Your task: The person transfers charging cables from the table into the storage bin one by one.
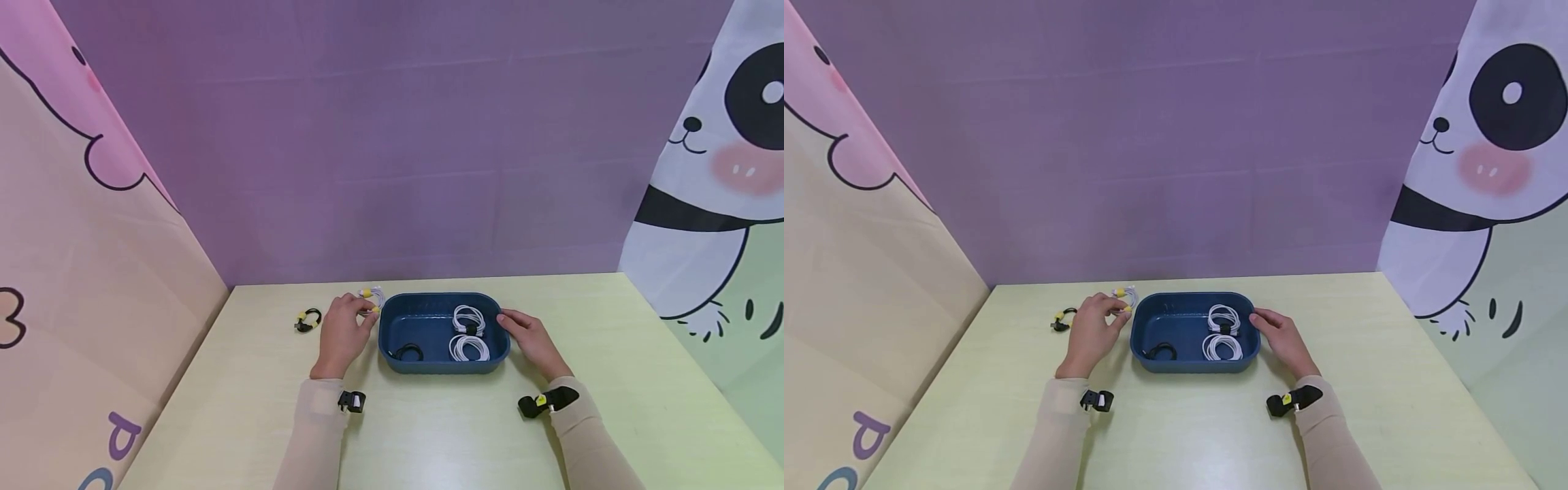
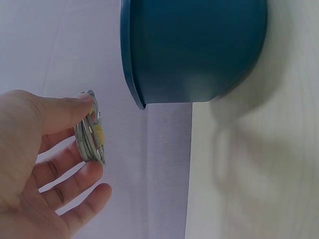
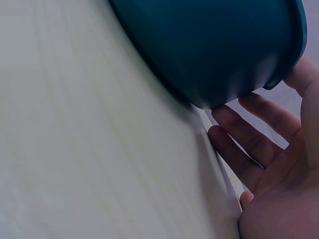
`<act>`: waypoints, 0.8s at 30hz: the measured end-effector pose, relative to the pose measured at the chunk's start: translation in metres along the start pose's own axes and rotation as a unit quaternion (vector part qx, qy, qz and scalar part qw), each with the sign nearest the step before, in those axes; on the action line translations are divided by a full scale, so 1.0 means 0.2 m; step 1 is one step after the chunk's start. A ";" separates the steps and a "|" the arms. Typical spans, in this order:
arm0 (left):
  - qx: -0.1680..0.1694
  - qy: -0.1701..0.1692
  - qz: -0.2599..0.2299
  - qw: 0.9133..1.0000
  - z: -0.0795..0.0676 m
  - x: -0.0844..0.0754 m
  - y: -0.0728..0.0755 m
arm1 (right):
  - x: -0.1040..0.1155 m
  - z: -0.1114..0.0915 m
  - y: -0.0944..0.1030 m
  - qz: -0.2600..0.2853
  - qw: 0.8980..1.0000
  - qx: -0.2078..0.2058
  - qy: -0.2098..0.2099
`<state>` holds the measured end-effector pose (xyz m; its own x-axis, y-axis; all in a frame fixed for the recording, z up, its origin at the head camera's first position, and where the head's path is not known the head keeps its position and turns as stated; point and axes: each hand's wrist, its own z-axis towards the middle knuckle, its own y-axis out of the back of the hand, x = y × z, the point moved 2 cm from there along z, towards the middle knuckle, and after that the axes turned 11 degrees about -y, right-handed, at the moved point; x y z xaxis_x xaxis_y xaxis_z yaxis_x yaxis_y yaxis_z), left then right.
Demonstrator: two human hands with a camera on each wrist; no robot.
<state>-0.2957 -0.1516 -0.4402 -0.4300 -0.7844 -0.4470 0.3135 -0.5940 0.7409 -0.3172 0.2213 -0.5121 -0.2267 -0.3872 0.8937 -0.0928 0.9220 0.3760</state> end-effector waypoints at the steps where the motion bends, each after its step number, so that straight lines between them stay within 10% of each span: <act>1: -0.001 -0.001 0.000 1.000 0.00 0.00 0.00 | 0.00 0.00 0.00 -0.001 1.000 -0.001 0.000; 24: -0.009 -0.015 -0.002 1.000 0.00 -0.04 0.00 | 0.00 0.00 0.01 -0.002 1.000 -0.003 0.000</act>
<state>-0.2921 -0.1448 -0.4361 -0.4569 -0.7765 -0.4340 0.3269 -0.6003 0.7299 -0.3165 0.2228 -0.5116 -0.2255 -0.3906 0.8925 -0.0880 0.9205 0.3806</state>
